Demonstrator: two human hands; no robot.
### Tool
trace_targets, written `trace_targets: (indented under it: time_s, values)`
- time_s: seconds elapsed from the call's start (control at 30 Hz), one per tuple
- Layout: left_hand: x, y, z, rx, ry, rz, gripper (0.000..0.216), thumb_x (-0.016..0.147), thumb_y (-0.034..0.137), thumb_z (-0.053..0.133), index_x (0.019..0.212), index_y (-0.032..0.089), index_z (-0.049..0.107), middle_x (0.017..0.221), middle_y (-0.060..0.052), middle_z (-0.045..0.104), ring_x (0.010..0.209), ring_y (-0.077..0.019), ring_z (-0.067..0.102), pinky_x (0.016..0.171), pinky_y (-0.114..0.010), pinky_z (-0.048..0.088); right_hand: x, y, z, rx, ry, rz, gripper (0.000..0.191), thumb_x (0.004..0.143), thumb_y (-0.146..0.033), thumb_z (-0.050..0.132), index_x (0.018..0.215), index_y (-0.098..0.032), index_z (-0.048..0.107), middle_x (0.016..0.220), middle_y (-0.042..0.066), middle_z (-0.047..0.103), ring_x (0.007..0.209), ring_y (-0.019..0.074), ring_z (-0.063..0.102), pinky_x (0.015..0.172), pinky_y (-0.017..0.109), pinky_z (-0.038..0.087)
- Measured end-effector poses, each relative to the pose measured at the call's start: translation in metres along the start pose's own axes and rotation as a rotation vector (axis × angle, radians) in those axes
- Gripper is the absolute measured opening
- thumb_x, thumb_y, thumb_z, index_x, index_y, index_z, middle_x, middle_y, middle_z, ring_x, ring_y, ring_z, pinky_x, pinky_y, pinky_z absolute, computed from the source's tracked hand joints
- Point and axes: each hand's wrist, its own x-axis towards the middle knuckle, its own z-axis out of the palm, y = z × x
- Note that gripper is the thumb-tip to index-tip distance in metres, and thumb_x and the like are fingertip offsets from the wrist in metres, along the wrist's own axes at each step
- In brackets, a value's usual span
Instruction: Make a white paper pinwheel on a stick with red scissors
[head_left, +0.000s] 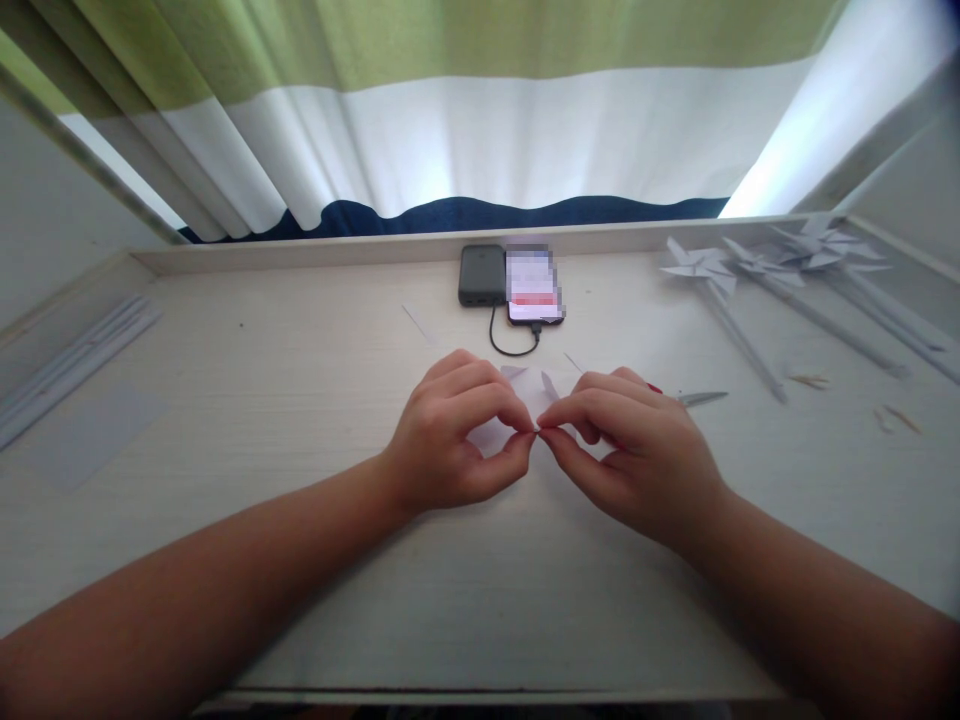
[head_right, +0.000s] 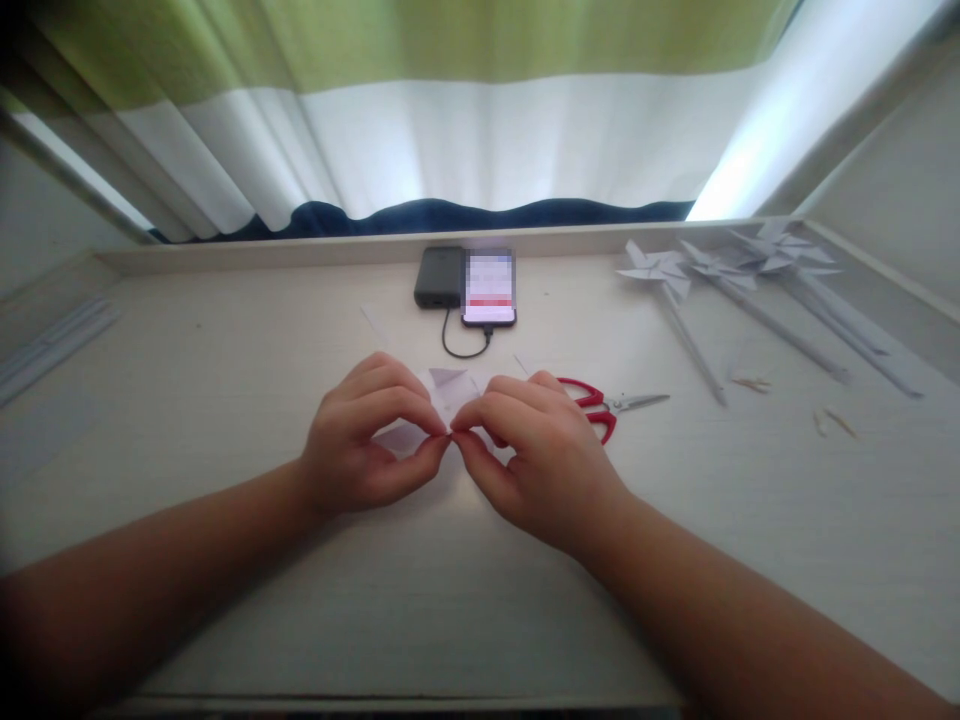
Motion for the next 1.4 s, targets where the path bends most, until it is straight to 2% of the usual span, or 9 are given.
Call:
trace_targets:
  time_s: [0.23,0.57,0.97,1.4]
  values:
    - [-0.0004,0.0010,-0.0009,-0.014,-0.008,-0.042,0.010,0.071,0.015,0.069,0.080,0.018,0.067,0.078,-0.003,0.065,0.075,-0.0162,0.057,0.072,-0.033,0.047,-0.0001,0.0020,0.0024,0.031,-0.008,-0.016,0.008,0.084,-0.013,0.058,0.081,-0.018,0.063,0.065,-0.002,0.052,0.061,0.0118,0.046,0.064,0.029,0.035]
    - [0.0011,0.0000,0.0004,-0.040,-0.005,-0.025,0.008,0.070,0.012,0.068,0.075,0.018,0.067,0.072,-0.002,0.065,0.069,-0.0142,0.056,0.068,-0.031,0.045,-0.0003,0.0013,0.0008,0.032,-0.002,0.066,0.007,0.080,-0.013,0.062,0.079,-0.019,0.064,0.063,-0.004,0.050,0.060,0.0118,0.044,0.063,0.029,0.034]
    - [-0.0002,0.0000,-0.0006,-0.037,-0.040,-0.093,0.006,0.071,0.014,0.068,0.076,0.016,0.067,0.075,-0.003,0.065,0.072,-0.0152,0.056,0.071,-0.032,0.046,-0.0013,0.0041,0.0030,0.091,-0.045,0.038,0.007,0.081,-0.009,0.060,0.081,-0.016,0.063,0.066,-0.004,0.052,0.062,0.0107,0.046,0.065,0.029,0.034]
    - [-0.0004,-0.0027,0.0008,-0.021,-0.046,-0.035,0.004,0.070,0.015,0.070,0.074,0.016,0.069,0.072,-0.002,0.069,0.067,-0.0141,0.057,0.068,-0.031,0.046,-0.0008,0.0057,0.0042,0.067,-0.068,0.099,0.004,0.080,-0.013,0.063,0.079,-0.017,0.064,0.064,-0.004,0.051,0.062,0.0108,0.046,0.065,0.029,0.034]
